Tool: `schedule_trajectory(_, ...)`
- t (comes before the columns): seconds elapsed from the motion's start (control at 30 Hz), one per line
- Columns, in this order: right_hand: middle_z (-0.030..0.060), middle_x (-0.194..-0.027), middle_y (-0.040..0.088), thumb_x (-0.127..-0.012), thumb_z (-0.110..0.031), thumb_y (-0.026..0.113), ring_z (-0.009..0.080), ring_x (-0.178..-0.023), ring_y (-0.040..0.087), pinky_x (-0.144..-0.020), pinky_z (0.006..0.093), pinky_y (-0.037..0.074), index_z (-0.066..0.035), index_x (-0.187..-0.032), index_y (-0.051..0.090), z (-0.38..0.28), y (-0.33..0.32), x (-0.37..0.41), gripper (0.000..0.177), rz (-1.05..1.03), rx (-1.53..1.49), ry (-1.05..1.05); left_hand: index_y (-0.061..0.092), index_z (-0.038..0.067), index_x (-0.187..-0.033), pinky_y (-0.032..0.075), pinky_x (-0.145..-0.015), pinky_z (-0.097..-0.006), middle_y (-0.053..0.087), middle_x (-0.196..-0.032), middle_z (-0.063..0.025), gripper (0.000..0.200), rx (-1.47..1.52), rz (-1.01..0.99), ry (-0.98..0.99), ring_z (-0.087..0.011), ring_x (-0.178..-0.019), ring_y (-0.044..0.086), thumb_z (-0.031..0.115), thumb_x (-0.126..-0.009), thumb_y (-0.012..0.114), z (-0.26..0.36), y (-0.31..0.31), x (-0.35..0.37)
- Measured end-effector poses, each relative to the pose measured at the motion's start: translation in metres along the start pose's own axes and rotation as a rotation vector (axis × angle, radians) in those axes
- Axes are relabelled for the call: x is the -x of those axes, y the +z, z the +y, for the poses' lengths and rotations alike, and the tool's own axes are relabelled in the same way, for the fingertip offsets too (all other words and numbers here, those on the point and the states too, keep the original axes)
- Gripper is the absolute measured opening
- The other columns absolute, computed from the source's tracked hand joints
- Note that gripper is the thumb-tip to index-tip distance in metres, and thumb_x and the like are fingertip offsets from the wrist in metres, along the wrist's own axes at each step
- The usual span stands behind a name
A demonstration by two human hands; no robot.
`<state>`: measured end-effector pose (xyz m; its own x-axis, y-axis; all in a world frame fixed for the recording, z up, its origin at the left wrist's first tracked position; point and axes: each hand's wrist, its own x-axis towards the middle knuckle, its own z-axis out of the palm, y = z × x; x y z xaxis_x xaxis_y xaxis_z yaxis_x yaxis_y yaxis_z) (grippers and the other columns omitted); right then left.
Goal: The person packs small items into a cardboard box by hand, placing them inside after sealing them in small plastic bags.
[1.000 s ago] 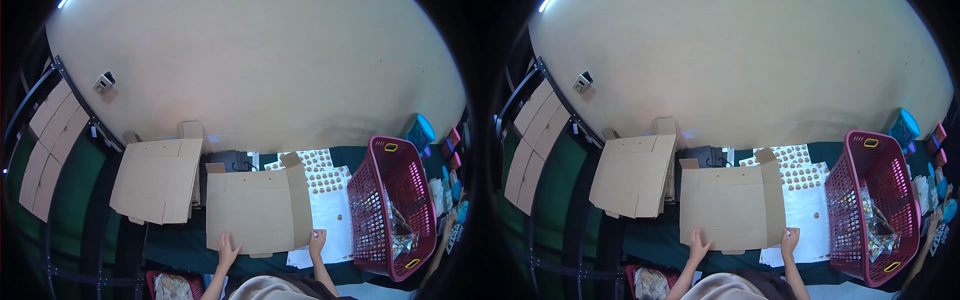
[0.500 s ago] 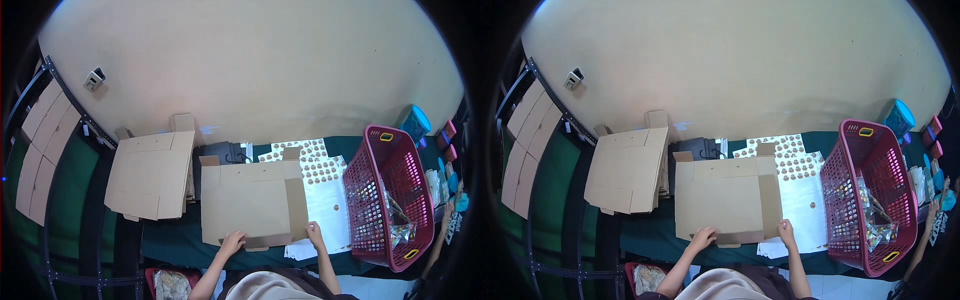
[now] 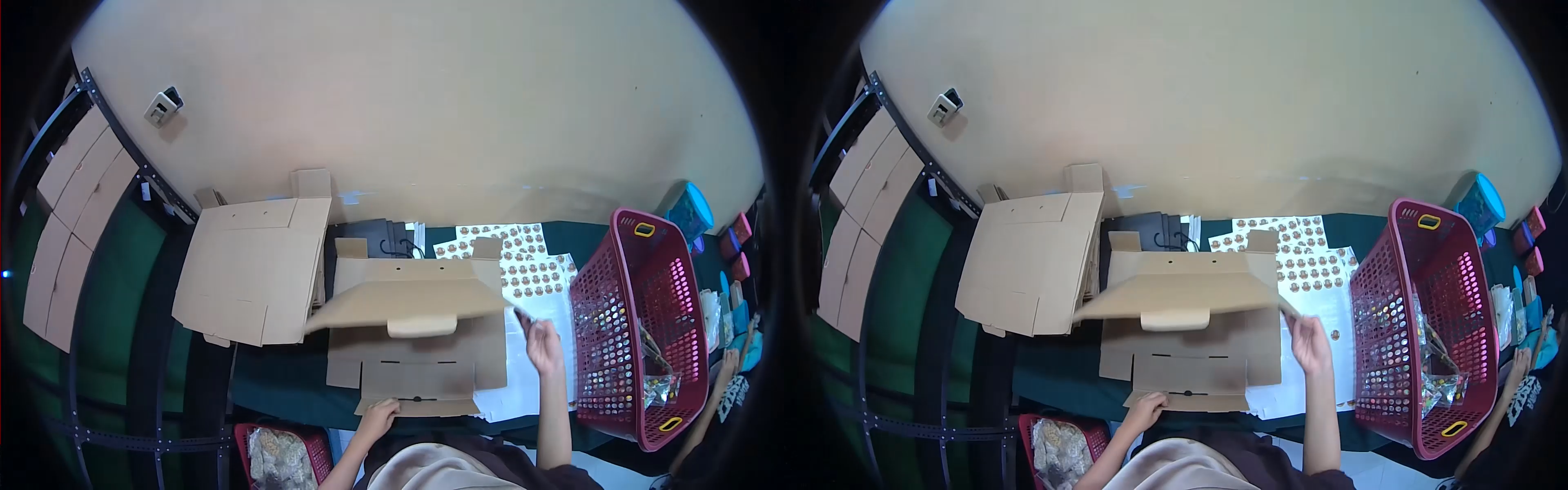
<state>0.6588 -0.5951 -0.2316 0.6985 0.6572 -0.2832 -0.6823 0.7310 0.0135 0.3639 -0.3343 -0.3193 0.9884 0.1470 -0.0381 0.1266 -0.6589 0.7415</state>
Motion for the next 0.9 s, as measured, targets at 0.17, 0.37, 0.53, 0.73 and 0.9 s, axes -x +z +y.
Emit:
schedule_trajectory(0.17,0.0264,-0.129,0.026,-0.091,-0.01,0.035,0.0314,-0.119,0.033,-0.1,0.031,0.036,0.013,-0.124,0.017,0.01,0.126,-0.061,0.044,-0.364,-0.254,0.15,0.05,0.001,-0.076,0.043,-0.066,-0.0346,0.053,-0.078,-0.0127,0.013,0.102,-0.127,-0.037,-0.0299,-0.076,0.054,-0.004,-0.064,0.052,-0.006,-0.003,0.004)
schedule_trajectory(0.37,0.0183,-0.13,0.032,-0.09,-0.036,0.036,0.0276,-0.114,0.042,-0.087,0.0344,0.042,-0.009,-0.131,0.02,0.029,0.134,-0.119,0.052,-0.324,0.672,-0.135,0.054,0.002,-0.079,0.045,-0.072,-0.029,0.056,-0.081,-0.0095,0.016,0.326,-0.272,-0.124,-0.0223,-0.078,0.057,0.013,-0.071,0.063,-0.005,0.016,0.013)
schedule_trajectory(0.53,0.0103,-0.112,0.052,-0.089,-0.033,0.041,0.0203,-0.094,0.054,-0.08,0.0305,0.044,-0.007,-0.126,0.032,0.026,0.047,-0.1,0.046,-0.075,1.069,0.101,0.057,0.002,-0.096,0.042,-0.083,-0.0309,0.057,-0.098,-0.0122,0.034,0.329,-0.379,-0.192,-0.0233,-0.091,0.055,0.031,-0.077,0.061,0.011,0.013,0.007)
schedule_trajectory(0.73,0.0166,-0.095,0.056,-0.072,-0.027,0.063,0.0236,-0.083,0.057,-0.069,0.0327,0.047,0.0,-0.113,0.042,-0.015,-0.155,-0.045,0.054,0.711,2.125,-0.181,0.043,0.001,-0.111,0.033,-0.09,-0.0428,0.041,-0.111,-0.0213,0.048,-0.066,0.529,-0.251,-0.0373,-0.107,0.039,0.022,-0.072,0.062,-0.055,-0.002,-0.018)
schedule_trajectory(0.9,0.0155,-0.091,0.056,-0.073,-0.022,0.061,0.0235,-0.078,0.057,-0.065,0.0331,0.048,0.001,-0.11,0.043,-0.01,-0.19,0.009,0.048,0.767,1.999,0.053,0.021,0.006,-0.13,0.023,-0.098,-0.0473,0.01,-0.135,-0.0202,0.091,0.037,0.428,-0.882,-0.0408,-0.12,0.019,0.026,-0.058,0.074,-0.08,-0.035,-0.025)
